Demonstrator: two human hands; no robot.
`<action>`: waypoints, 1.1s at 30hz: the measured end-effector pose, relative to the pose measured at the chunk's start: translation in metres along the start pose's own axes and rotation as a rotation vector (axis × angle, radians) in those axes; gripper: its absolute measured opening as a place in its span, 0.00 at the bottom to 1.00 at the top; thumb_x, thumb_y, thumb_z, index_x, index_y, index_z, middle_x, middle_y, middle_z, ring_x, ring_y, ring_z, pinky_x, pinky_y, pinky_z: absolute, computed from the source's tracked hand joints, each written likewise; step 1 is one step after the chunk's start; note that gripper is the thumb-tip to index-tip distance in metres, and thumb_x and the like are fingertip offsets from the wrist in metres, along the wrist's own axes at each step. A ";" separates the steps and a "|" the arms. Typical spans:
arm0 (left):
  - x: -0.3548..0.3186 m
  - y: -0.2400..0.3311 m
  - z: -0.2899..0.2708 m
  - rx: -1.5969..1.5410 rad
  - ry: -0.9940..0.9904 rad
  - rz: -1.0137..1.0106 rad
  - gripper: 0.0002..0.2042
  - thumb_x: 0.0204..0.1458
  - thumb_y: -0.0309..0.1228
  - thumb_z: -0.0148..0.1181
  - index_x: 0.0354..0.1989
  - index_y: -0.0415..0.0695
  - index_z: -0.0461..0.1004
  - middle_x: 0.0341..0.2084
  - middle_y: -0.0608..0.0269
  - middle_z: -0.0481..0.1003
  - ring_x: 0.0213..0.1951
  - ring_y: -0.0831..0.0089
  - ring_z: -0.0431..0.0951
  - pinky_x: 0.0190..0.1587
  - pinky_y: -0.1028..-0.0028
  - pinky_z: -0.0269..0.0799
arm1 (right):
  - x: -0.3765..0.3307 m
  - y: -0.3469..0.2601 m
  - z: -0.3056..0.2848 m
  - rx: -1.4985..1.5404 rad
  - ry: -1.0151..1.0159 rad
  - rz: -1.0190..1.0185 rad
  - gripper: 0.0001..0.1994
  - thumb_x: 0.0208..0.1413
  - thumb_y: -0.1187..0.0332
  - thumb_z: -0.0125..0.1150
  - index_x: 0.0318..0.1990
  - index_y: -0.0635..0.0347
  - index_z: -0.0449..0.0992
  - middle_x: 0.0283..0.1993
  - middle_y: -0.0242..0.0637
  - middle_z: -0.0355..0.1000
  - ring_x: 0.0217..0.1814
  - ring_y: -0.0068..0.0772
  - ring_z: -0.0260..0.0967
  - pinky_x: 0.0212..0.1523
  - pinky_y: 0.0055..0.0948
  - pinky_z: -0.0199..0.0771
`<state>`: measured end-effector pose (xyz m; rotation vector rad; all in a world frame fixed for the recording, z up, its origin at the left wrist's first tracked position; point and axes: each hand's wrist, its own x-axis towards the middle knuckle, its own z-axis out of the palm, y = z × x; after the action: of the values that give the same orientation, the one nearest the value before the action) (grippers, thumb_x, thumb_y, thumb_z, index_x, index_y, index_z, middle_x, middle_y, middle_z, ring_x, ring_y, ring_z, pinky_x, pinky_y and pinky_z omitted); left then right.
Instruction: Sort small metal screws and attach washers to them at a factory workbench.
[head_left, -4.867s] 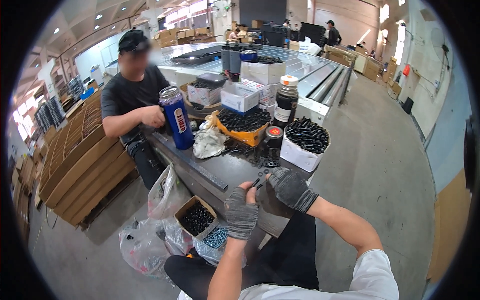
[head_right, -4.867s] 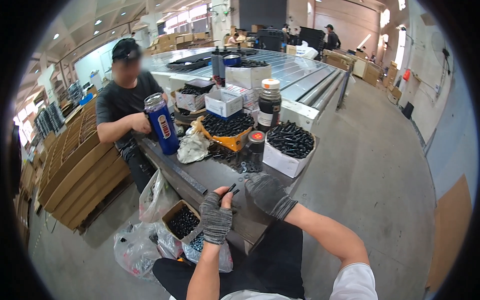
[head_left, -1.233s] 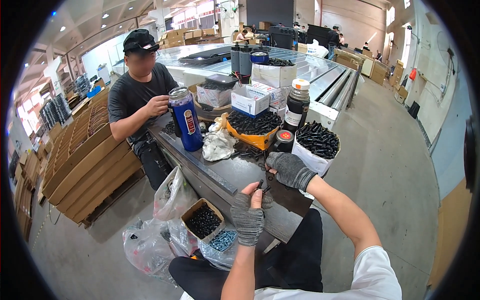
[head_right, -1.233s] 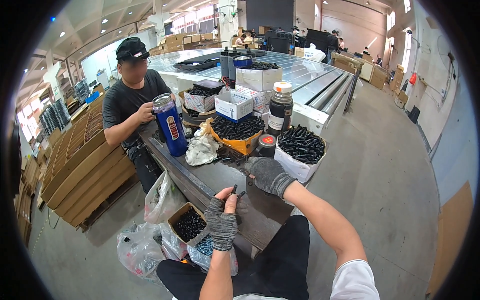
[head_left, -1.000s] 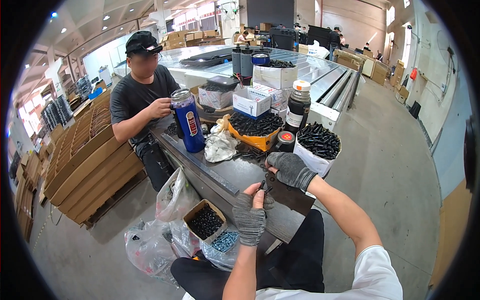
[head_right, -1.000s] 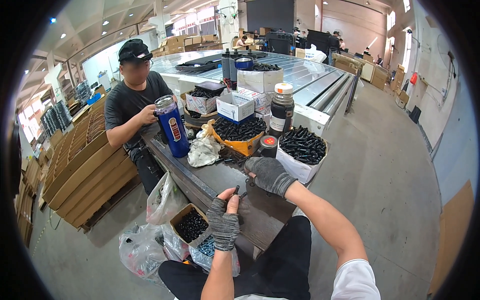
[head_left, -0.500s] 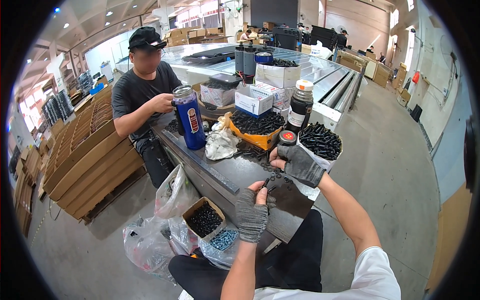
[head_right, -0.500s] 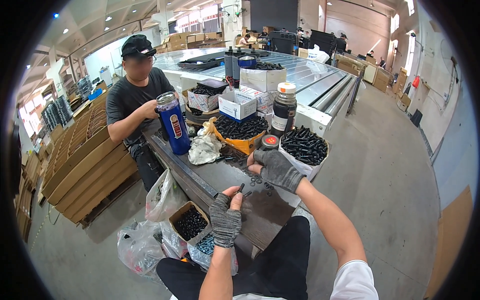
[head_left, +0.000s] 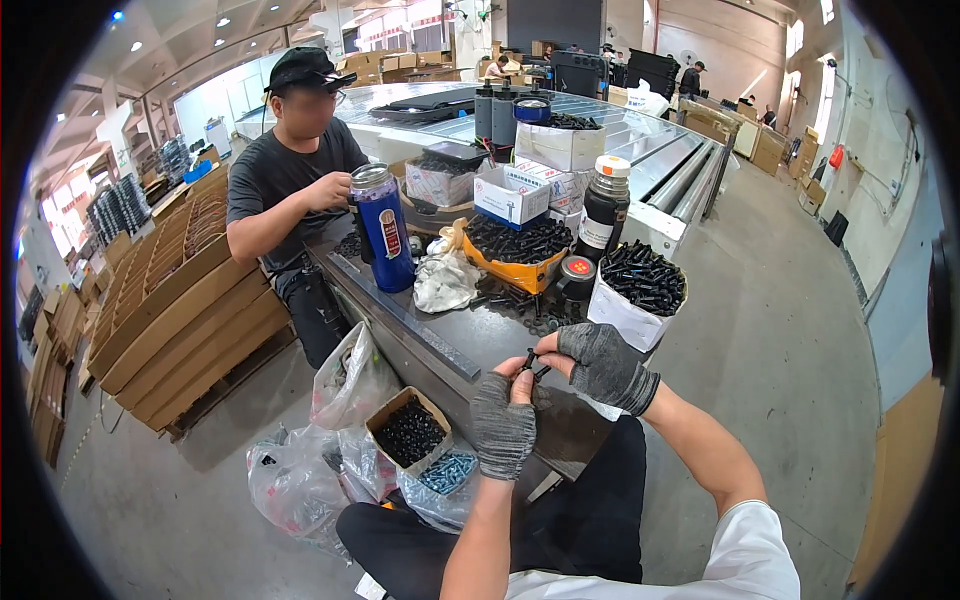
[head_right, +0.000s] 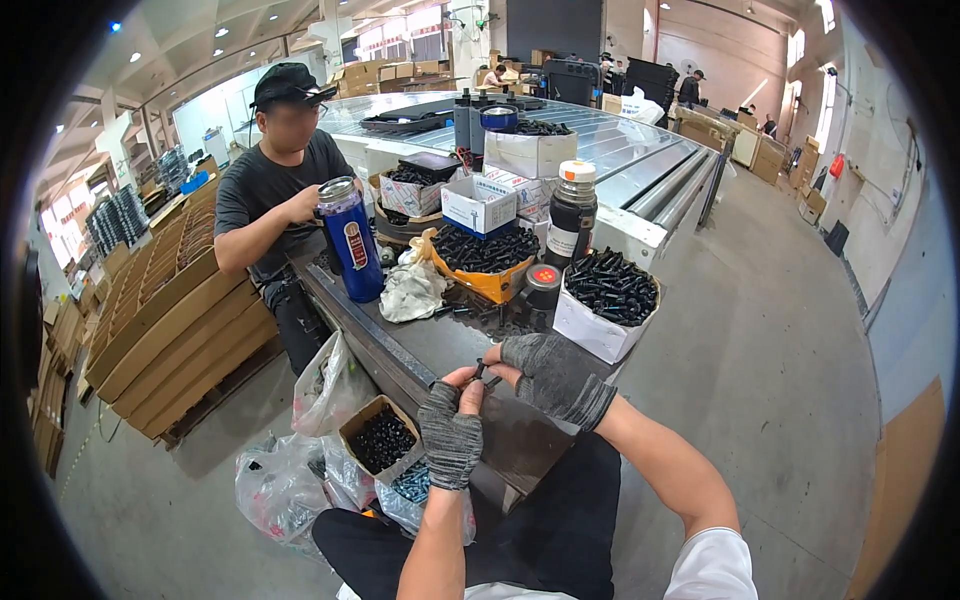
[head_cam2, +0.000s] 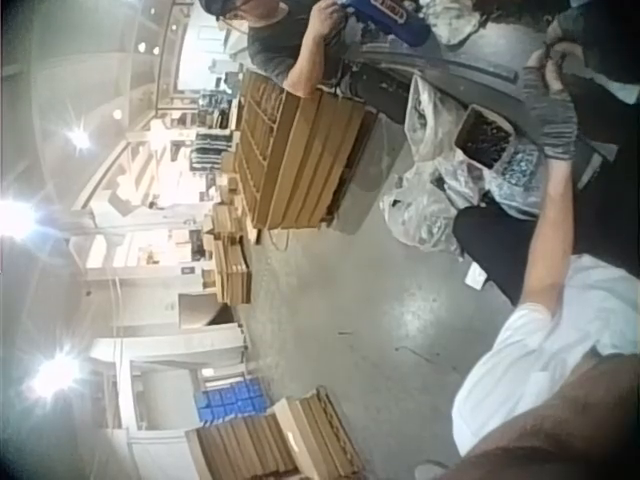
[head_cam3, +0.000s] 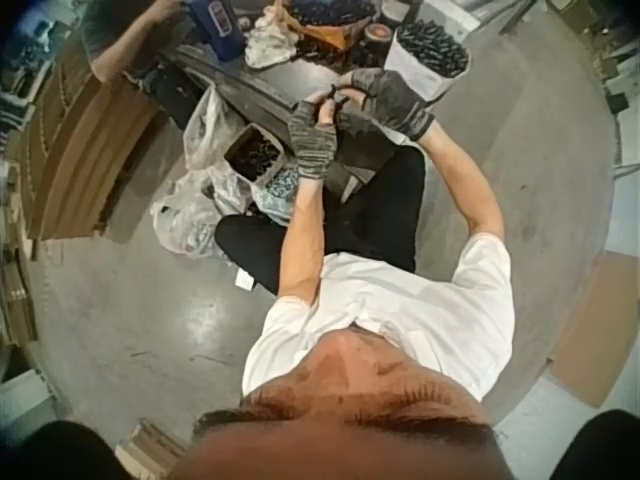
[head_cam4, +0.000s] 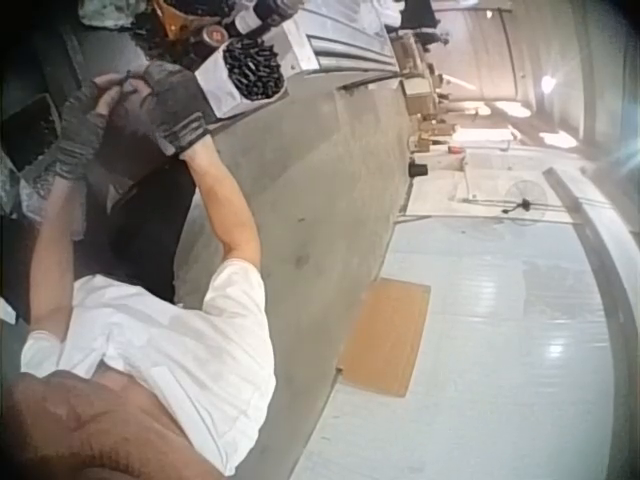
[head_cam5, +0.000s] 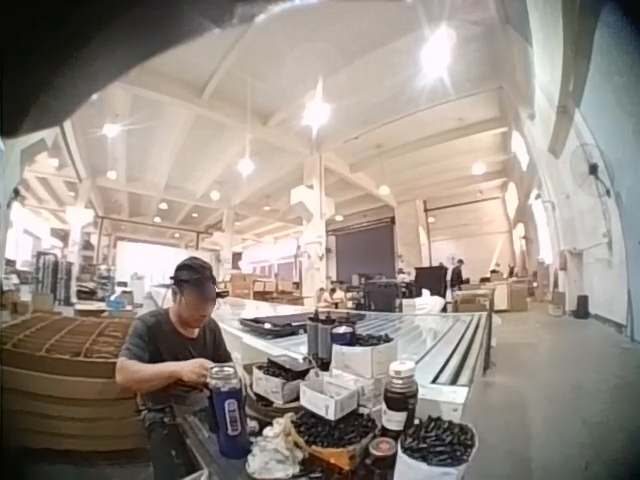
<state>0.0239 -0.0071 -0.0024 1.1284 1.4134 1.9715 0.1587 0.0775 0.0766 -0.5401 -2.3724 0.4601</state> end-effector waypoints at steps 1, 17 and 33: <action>0.000 -0.001 0.000 0.000 -0.001 0.000 0.10 0.60 0.27 0.60 0.46 0.35 0.77 0.32 0.58 0.79 0.34 0.74 0.78 0.39 0.74 0.74 | -0.001 0.001 0.000 -0.001 0.001 0.000 0.10 0.55 0.71 0.65 0.44 0.60 0.79 0.36 0.42 0.79 0.37 0.39 0.79 0.40 0.32 0.77; -0.002 -0.003 0.000 -0.091 0.071 -0.030 0.10 0.60 0.26 0.60 0.47 0.35 0.76 0.35 0.59 0.78 0.38 0.74 0.78 0.42 0.75 0.74 | -0.009 -0.002 0.003 0.695 -0.116 0.600 0.10 0.61 0.65 0.63 0.44 0.62 0.80 0.36 0.29 0.78 0.38 0.17 0.72 0.42 0.23 0.73; -0.014 0.016 -0.004 -0.096 0.052 0.006 0.11 0.62 0.28 0.57 0.50 0.36 0.75 0.38 0.52 0.79 0.40 0.68 0.80 0.45 0.70 0.74 | -0.001 -0.025 0.026 0.105 0.149 0.006 0.09 0.54 0.79 0.59 0.43 0.63 0.77 0.35 0.40 0.73 0.37 0.36 0.72 0.40 0.31 0.72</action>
<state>0.0296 -0.0259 0.0073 1.0472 1.3273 2.0635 0.1353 0.0508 0.0690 -0.5147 -2.1922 0.5261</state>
